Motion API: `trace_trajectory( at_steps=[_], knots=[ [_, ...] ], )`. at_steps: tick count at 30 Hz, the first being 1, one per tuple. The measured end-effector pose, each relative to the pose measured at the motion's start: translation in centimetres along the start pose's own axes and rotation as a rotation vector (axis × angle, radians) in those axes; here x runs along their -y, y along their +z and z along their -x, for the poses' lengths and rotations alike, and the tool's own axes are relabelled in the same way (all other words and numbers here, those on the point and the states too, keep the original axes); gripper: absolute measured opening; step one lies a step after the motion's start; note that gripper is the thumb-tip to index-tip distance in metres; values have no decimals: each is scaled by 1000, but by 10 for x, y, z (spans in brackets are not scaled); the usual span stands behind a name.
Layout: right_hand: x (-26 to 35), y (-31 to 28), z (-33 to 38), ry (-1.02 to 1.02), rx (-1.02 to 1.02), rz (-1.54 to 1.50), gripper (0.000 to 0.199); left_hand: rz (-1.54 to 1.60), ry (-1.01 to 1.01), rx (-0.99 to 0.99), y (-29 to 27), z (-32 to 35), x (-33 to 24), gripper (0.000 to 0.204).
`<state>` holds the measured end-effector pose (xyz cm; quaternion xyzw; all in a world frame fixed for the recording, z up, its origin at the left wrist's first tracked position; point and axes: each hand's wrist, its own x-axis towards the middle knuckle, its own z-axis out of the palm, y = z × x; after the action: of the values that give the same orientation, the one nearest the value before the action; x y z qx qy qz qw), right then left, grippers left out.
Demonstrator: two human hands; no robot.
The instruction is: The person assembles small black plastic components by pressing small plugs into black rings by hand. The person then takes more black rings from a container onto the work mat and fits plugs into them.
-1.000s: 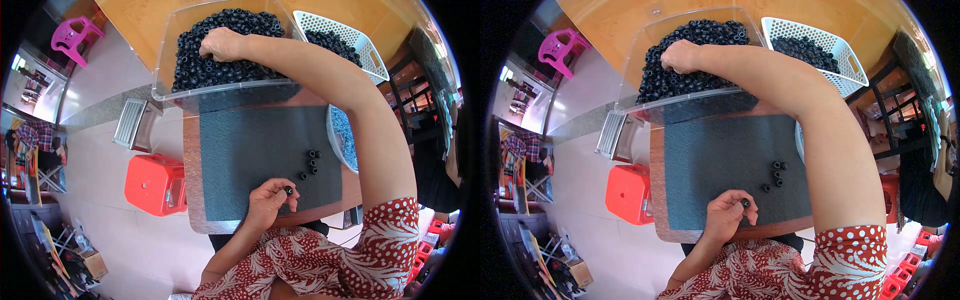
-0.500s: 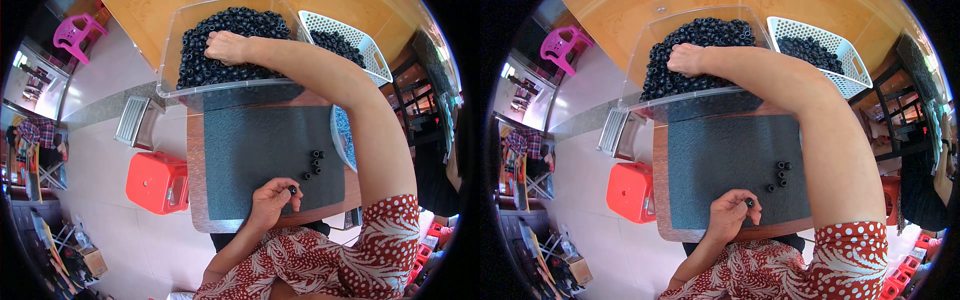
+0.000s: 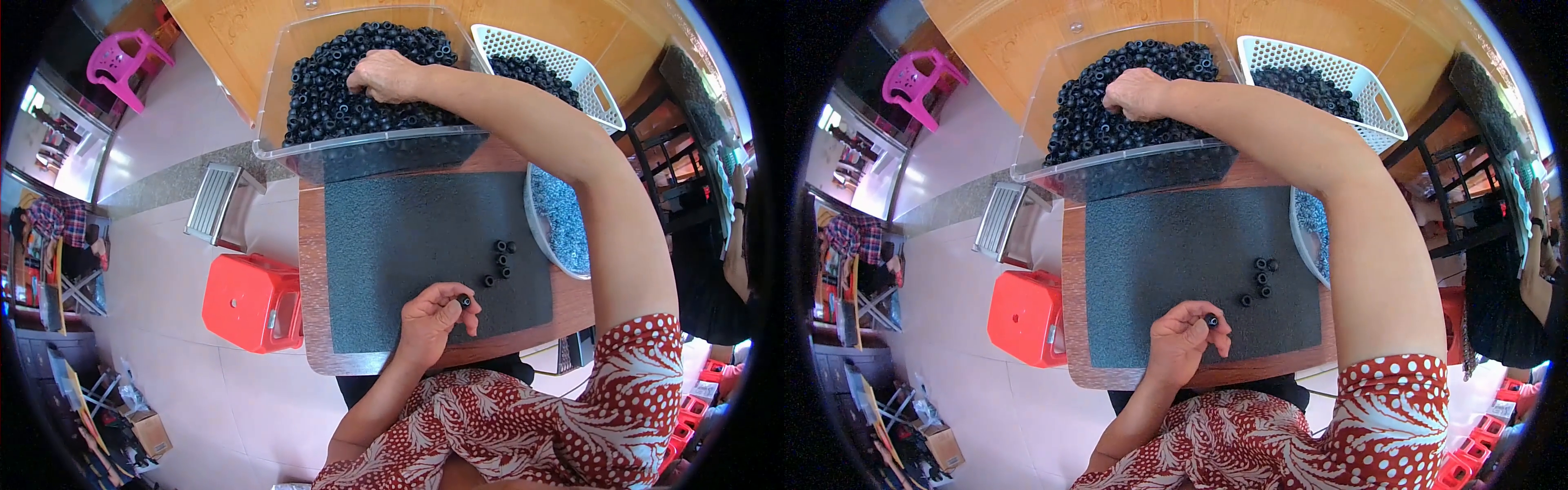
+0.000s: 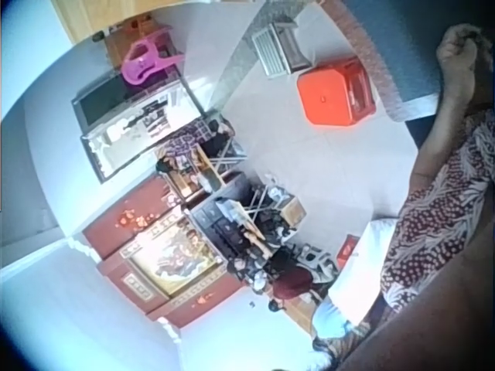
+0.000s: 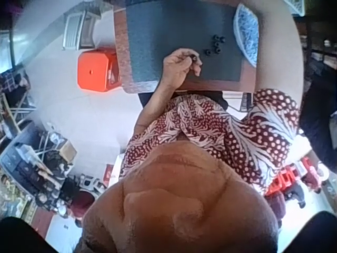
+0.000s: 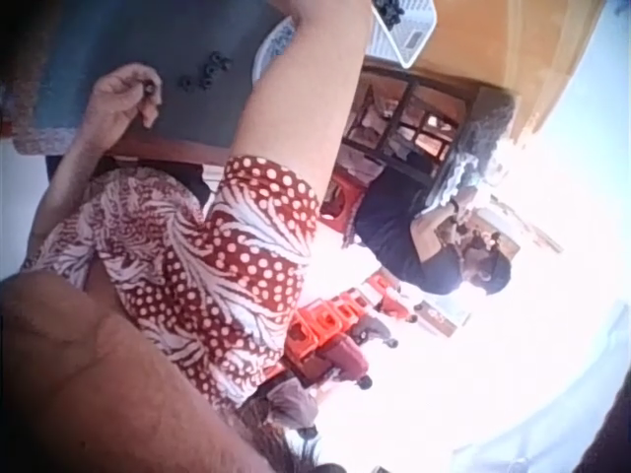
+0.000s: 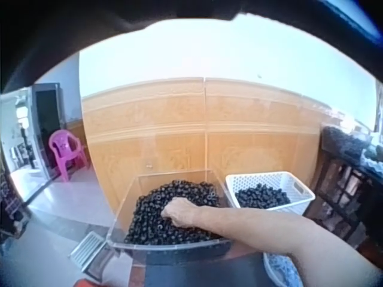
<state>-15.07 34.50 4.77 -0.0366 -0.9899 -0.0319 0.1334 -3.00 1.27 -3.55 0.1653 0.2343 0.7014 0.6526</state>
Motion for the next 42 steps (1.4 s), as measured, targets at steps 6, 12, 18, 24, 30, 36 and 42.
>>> trace_trajectory(
  at_steps=[6,12,18,24,30,36,42],
  knots=[
    [9,6,-23,-181,115,168,7,16,-11,-3,-4,-1,3,24],
    [21,-6,-30,-104,327,260,7,2,-27,3,-1,0,3,24],
    [28,-7,-34,-58,428,255,18,-3,-9,-4,-1,1,2,22],
    [20,3,-34,57,616,213,17,-10,-15,-4,-3,1,4,24],
    [20,-18,-19,230,734,116,6,-4,-14,-10,-3,-4,4,23],
    [-7,-40,5,329,395,-631,8,-53,2,-13,0,-3,1,22],
    [8,-74,49,475,247,-791,12,-56,-13,-30,2,3,3,22]
  ],
)
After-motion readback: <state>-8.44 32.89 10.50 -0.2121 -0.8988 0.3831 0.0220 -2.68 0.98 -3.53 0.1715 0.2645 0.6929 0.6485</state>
